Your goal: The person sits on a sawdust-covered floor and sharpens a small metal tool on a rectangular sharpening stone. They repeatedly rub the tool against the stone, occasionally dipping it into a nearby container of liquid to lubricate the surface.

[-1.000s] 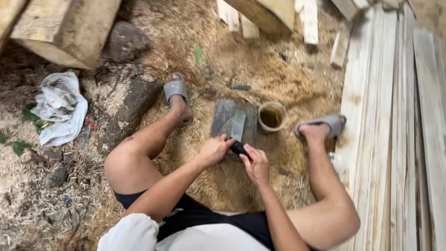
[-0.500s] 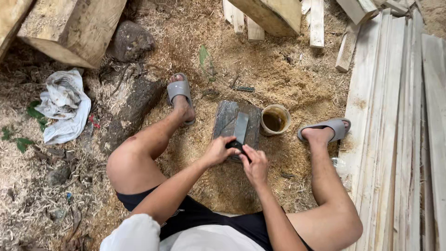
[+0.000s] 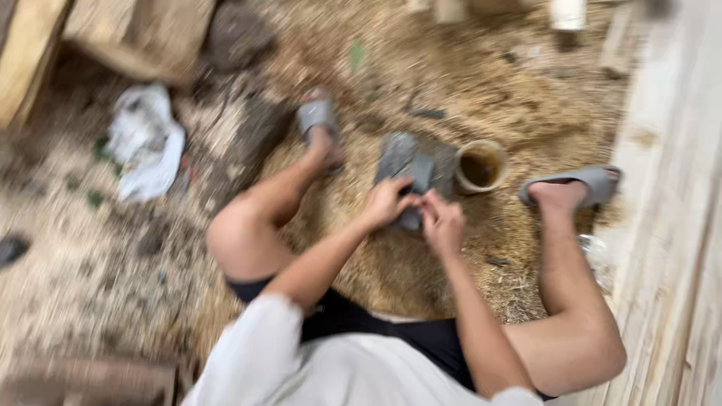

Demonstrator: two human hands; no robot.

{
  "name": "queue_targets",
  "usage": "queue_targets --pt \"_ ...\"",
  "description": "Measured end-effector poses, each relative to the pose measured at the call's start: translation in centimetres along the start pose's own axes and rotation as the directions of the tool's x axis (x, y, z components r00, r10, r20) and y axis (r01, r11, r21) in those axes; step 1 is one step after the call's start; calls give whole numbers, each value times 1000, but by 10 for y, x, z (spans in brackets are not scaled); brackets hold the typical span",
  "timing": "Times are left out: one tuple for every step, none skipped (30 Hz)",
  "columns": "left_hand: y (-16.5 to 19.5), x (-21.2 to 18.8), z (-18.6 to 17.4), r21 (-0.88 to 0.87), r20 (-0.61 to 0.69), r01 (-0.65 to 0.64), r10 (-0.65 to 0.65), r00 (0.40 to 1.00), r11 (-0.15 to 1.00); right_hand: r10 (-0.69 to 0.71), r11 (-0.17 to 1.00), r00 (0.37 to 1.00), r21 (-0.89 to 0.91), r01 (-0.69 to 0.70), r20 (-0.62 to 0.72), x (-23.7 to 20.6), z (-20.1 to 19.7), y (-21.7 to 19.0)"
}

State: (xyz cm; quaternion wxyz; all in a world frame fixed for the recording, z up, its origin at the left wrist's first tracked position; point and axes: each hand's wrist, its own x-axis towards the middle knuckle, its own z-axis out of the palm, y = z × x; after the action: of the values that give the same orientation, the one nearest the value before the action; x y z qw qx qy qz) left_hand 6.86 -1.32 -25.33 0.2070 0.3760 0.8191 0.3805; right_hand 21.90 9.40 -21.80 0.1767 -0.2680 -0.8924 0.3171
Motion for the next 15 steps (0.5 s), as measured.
queue_targets --pt "-1 7 -2 23 -46 -83 84 995 996 -71 997 997 39 72 -27 8 3 0" --pt "-1 13 -5 31 -42 8 -7 999 999 -140 990 989 -2 140 -56 15 6 0" --pt "-1 16 -9 43 -36 75 -73 997 996 -208 978 972 -48 204 -108 19 7 -1" --pt "1 17 -12 15 -45 36 -36 998 999 -115 992 990 43 119 -77 23 9 -1" --pt "3 14 -15 -23 -55 -10 9 998 1000 -26 993 999 118 30 -36 22 7 -4" --pt "5 13 -17 -56 -64 -71 67 996 996 61 980 998 188 -60 -2 20 7 -6" --pt "4 6 -16 -93 -33 -95 92 995 991 -15 995 1000 100 17 -15 13 8 -2" --pt "5 3 -15 -88 58 76 -71 996 993 -78 997 997 10 79 -26 7 9 1" --pt "5 -5 -12 -61 162 259 -246 956 964 -97 995 994 12 98 -47 2 9 4" --pt "5 -4 -11 -81 69 126 -121 990 989 -101 995 994 13 101 -51 -2 9 8" --pt "2 -8 -4 -100 -21 9 -11 1000 995 -98 995 995 17 99 -36 -7 11 13" --pt "-2 -4 -1 -82 6 -39 40 999 996 -94 995 995 30 94 16 -6 13 19" --pt "-4 -3 4 -97 102 164 -154 983 982 -109 992 994 57 110 -18 -4 17 25" --pt "-5 6 5 -14 -26 -19 18 1000 1000 -174 983 982 -64 170 -69 3 20 30" --pt "-7 11 9 -45 -18 78 -79 997 996 -55 998 998 -9 54 -44 7 22 34"
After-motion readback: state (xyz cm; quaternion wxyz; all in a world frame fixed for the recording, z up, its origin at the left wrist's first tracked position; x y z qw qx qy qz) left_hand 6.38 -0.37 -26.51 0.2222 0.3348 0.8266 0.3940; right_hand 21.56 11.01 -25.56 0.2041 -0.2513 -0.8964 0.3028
